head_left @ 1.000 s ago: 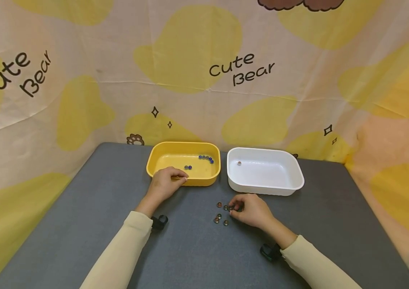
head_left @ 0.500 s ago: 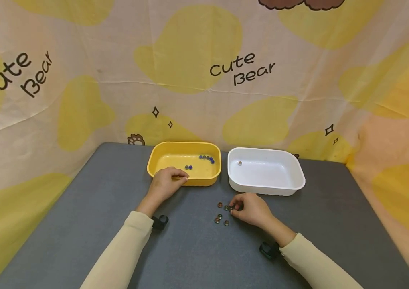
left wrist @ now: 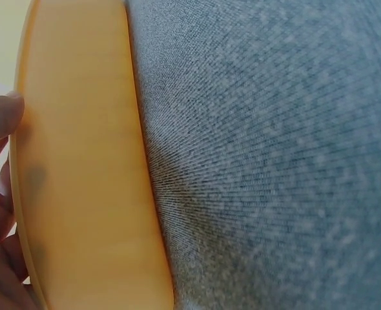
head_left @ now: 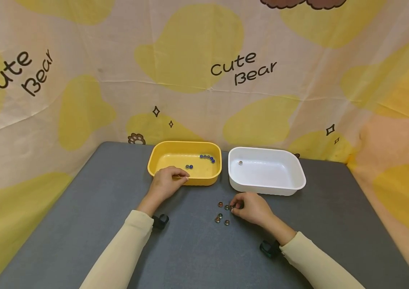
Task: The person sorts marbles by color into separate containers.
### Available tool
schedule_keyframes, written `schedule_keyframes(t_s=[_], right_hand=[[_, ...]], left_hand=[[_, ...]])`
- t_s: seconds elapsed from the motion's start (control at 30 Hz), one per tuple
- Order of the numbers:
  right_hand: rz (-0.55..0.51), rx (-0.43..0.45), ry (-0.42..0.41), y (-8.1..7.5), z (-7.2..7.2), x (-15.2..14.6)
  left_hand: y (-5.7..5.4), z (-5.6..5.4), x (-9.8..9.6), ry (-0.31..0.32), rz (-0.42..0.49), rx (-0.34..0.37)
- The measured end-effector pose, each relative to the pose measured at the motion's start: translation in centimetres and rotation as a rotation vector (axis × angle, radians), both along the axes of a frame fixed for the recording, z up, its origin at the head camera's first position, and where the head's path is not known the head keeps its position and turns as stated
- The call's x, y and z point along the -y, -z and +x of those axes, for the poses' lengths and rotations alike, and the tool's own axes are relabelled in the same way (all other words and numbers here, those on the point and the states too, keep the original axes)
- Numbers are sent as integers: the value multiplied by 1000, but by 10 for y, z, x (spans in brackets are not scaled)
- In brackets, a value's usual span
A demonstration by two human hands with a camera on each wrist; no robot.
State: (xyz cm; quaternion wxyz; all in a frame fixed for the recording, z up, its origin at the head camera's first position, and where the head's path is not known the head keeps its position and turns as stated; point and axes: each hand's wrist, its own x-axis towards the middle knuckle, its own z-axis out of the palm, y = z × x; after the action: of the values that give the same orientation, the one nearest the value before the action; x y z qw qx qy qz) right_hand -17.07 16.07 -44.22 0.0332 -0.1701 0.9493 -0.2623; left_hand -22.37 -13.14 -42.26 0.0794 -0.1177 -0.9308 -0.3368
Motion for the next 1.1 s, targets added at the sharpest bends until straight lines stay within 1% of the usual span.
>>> schedule_keyframes(t_s=[0.23,0.4,0.53,0.77,1.1], right_hand=[[-17,0,-4,-2,-1,-3],[-54,-11,-26,-5,1,-7],[-80,-2,-37,-9,2,-9],[-126,-1,-71,-23,3,-12],[-153,-13,-75,-49,4,-15]], left_hand=[[-1,0,-1,4,7,-4],[0,0,0,5,8,-24],[0,0,0,3,9,-20],[0,-1,1,-4,11,0],[1,-1,0,3,12,-17]])
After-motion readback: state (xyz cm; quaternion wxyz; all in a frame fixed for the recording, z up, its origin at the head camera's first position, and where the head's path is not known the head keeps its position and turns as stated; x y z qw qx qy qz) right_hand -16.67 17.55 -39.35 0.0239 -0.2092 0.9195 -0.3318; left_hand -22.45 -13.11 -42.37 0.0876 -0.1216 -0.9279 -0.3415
